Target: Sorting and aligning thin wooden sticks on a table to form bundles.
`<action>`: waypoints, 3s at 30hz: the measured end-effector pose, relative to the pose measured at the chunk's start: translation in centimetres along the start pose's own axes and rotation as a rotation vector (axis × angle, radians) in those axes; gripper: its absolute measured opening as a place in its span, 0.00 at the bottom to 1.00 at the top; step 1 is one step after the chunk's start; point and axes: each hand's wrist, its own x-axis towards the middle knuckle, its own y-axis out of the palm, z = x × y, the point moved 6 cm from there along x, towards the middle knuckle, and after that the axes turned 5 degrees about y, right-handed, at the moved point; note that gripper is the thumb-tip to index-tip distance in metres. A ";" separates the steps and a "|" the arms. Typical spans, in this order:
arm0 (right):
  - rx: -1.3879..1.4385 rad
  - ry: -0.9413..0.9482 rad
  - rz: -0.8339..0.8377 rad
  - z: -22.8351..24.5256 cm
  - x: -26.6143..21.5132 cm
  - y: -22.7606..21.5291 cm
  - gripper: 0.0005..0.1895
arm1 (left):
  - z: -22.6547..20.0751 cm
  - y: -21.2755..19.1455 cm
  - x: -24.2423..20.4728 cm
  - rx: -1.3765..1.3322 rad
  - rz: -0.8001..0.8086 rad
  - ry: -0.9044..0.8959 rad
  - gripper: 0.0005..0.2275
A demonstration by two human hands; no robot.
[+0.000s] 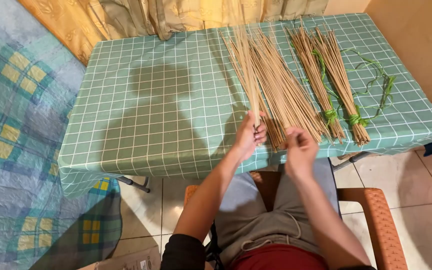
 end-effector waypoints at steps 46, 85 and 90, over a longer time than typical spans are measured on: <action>-0.522 -0.357 0.550 -0.2 1.0 0.3 0.03 | 1.5 -1.4 0.2 -0.124 -0.003 -0.047 0.25; -0.618 -0.241 0.374 -4.3 -3.5 2.2 0.05 | 0.4 -0.9 -0.1 0.236 -0.092 0.146 0.15; -0.656 -0.152 0.767 -0.3 -4.2 3.4 0.15 | -0.5 -1.3 -0.4 0.112 -0.145 0.129 0.14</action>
